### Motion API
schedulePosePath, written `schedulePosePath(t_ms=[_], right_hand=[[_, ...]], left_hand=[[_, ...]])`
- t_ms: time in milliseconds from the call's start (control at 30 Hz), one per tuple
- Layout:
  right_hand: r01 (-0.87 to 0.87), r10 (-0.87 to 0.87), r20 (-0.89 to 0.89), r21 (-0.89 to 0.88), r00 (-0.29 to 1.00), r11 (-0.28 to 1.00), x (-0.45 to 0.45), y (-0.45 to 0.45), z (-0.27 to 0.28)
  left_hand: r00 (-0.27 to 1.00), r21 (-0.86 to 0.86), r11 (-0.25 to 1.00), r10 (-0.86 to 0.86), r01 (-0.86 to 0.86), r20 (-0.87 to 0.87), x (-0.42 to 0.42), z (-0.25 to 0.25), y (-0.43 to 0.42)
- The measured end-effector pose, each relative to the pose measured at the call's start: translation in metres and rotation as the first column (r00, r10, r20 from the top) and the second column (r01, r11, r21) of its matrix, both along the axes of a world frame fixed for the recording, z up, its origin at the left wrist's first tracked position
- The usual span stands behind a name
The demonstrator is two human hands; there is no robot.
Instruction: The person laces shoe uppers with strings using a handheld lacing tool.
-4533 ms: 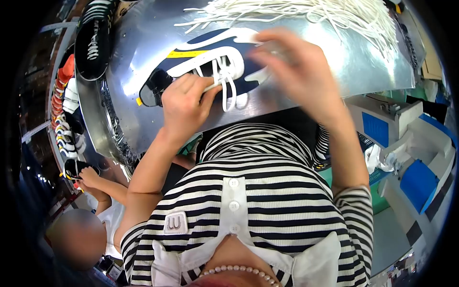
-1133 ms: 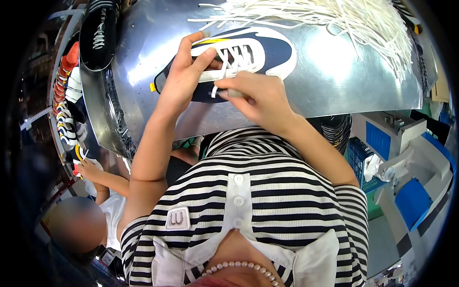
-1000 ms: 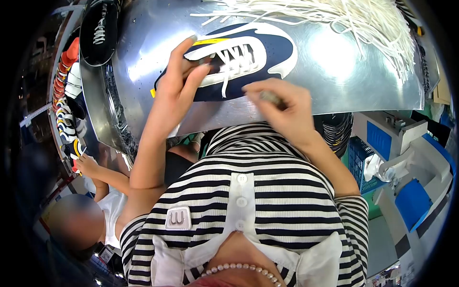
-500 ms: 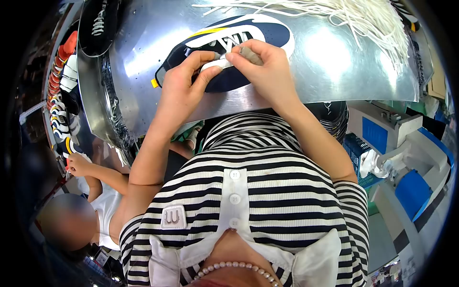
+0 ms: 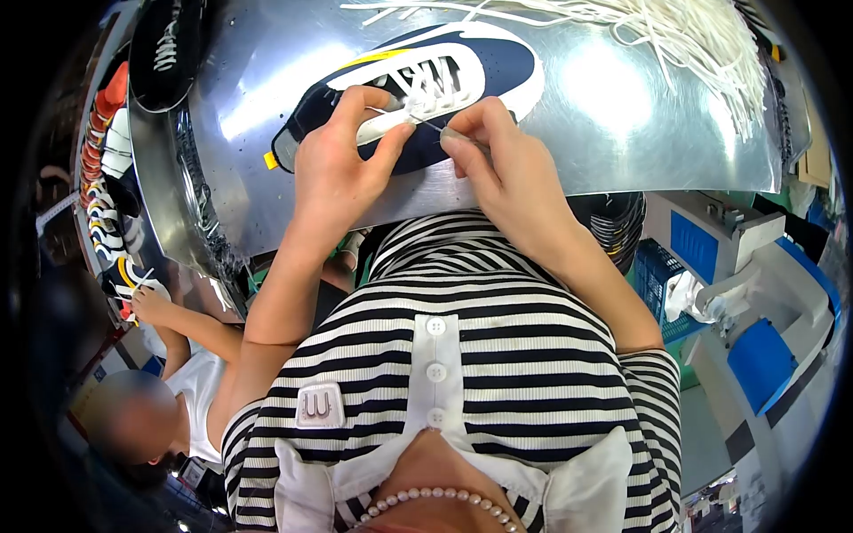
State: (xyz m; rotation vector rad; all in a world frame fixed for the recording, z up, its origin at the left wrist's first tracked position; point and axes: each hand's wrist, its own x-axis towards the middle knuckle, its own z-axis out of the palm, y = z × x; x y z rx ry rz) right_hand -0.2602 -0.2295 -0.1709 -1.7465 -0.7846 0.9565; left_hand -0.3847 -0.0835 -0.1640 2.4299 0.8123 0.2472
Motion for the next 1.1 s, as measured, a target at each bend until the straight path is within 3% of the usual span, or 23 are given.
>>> schedulePosePath(t_ms=[133,267,367,400,600,733,767,800,867,967,1067,1100], right_hand=[[-0.029,0.031,0.057,-0.044,0.998,0.999,0.002,0.005,-0.001],[-0.090,0.090,0.011,-0.049,0.996,0.995,0.011,0.011,-0.004],[-0.117,0.126,0.180,-0.059,0.976,0.991,0.006,0.022,-0.010],[-0.128,0.141,0.250,-0.068,0.958,0.989,0.003,0.027,-0.012],[-0.171,0.176,0.017,-0.149,0.984,0.974,0.036,-0.002,0.015],[0.109,-0.202,0.377,0.253,0.904,0.961,0.048,0.022,-0.007],[0.120,-0.134,0.410,0.061,0.902,0.991,0.051,0.028,-0.012],[0.089,-0.216,0.684,0.217,0.696,0.972,0.051,0.034,-0.038],[0.082,-0.241,0.788,0.237,0.566,0.968,0.046,0.038,-0.046],[0.135,-0.279,0.563,0.284,0.778,0.949,0.049,0.037,-0.039],[0.167,-0.199,0.181,0.176,0.963,0.970,0.081,0.017,-0.027],[0.114,-0.164,0.332,0.167,0.929,0.979,0.086,0.015,-0.015]], left_hand=[[0.999,-0.030,0.999,-0.037,0.038,0.018,0.001,0.002,-0.001],[0.950,0.180,0.959,-0.253,0.220,0.181,-0.003,-0.010,0.000],[0.877,0.363,0.877,-0.415,0.315,0.241,-0.001,-0.020,-0.009],[0.894,0.331,0.894,-0.386,0.302,0.226,-0.004,-0.020,-0.010],[0.969,0.163,0.971,-0.200,0.176,0.145,-0.010,-0.006,-0.001],[0.958,-0.098,0.964,-0.230,0.249,0.169,-0.006,-0.005,0.003],[0.941,-0.106,0.949,-0.272,0.297,0.201,-0.008,-0.009,0.005],[0.942,-0.062,0.943,-0.321,0.328,0.100,-0.009,-0.005,0.009],[0.917,0.006,0.924,-0.379,0.383,-0.123,-0.017,0.012,0.014],[0.877,-0.022,0.882,-0.471,0.471,-0.093,-0.024,0.013,0.031],[0.804,0.011,0.804,-0.595,0.595,0.001,-0.024,0.015,0.050],[0.769,0.060,0.767,-0.640,0.639,-0.002,-0.024,0.019,0.058]])
